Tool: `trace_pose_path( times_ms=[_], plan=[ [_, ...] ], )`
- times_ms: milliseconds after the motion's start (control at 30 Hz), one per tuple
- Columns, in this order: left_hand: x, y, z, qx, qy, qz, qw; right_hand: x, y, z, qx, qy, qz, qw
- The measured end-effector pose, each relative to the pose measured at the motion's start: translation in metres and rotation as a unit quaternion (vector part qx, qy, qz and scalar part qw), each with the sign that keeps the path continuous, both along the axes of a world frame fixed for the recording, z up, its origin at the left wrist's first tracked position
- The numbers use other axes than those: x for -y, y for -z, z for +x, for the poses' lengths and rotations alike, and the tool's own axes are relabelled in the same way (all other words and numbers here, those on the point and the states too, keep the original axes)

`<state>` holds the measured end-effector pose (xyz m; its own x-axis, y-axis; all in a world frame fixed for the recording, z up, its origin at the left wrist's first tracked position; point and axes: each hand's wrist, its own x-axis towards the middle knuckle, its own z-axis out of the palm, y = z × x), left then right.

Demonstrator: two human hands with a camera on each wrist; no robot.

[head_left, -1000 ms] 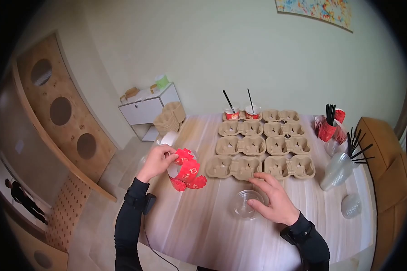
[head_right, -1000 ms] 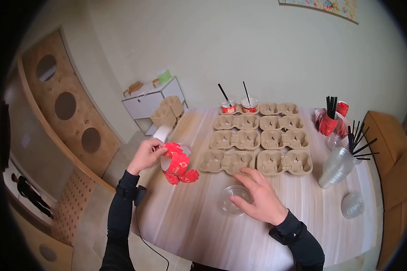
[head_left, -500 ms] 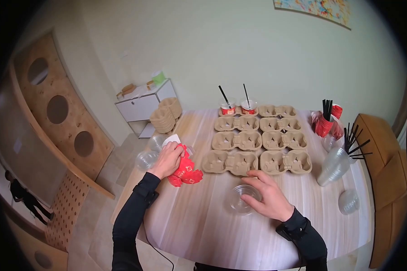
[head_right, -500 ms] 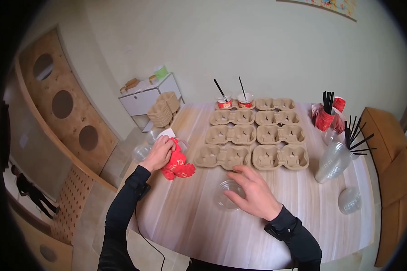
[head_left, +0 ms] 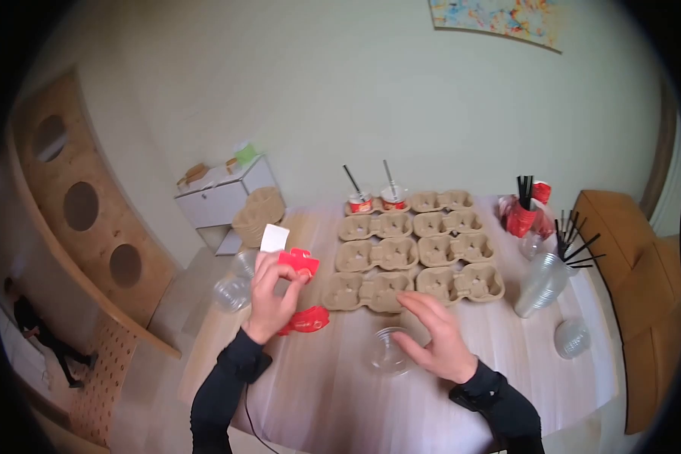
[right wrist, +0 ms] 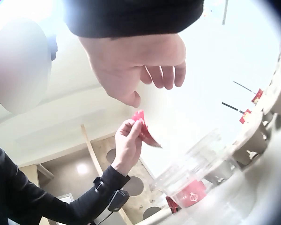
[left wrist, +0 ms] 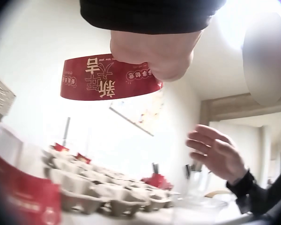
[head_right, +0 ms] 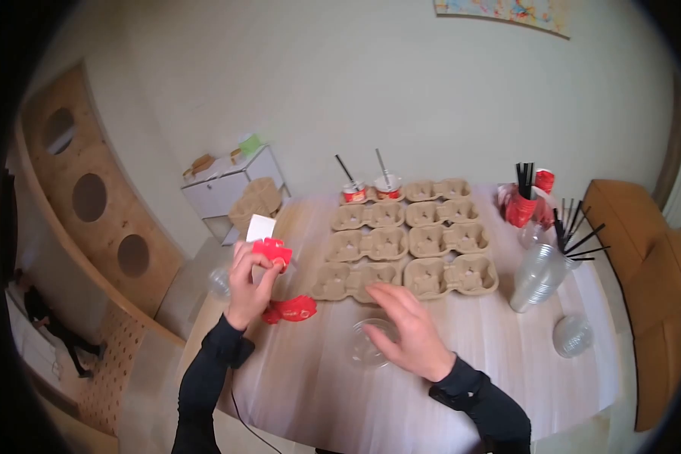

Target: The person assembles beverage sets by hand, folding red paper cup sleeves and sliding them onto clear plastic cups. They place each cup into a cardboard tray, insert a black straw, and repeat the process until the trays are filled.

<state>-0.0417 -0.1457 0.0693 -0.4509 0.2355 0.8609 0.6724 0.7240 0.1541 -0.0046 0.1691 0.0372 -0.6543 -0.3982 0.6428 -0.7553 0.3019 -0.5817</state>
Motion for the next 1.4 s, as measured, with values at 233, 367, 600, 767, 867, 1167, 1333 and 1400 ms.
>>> trace_pose_path(
  times_ms=[233,367,600,767,867,1167,1333,1400],
  plan=[
    [-0.113,0.001,0.04,0.022,0.252,0.12,0.96,0.026,0.0,0.009,0.057,-0.051,-0.23,0.97],
    [-0.133,0.015,0.033,-0.058,0.208,0.245,0.945,0.021,0.005,0.001,0.112,-0.106,-0.402,0.902],
    [-0.137,0.046,0.021,0.276,0.211,0.589,0.73,0.009,0.002,-0.012,0.122,-0.206,-0.532,0.812],
    [-0.127,0.048,0.023,0.354,0.378,0.47,0.714,0.012,-0.012,0.004,0.169,-0.153,-0.463,0.856],
    [-0.123,0.025,0.041,0.387,0.395,0.439,0.708,0.017,-0.003,0.005,0.132,-0.142,-0.398,0.897],
    [-0.099,0.018,0.036,0.4,0.418,0.378,0.723,0.001,-0.007,-0.001,-0.052,-0.083,-0.068,0.993],
    [-0.096,0.03,0.027,0.378,0.427,0.409,0.712,0.0,-0.017,-0.005,-0.079,-0.068,-0.014,0.994],
    [-0.096,0.031,0.027,0.394,0.416,0.407,0.711,0.0,-0.016,-0.004,-0.065,-0.062,-0.013,0.996]
  ],
)
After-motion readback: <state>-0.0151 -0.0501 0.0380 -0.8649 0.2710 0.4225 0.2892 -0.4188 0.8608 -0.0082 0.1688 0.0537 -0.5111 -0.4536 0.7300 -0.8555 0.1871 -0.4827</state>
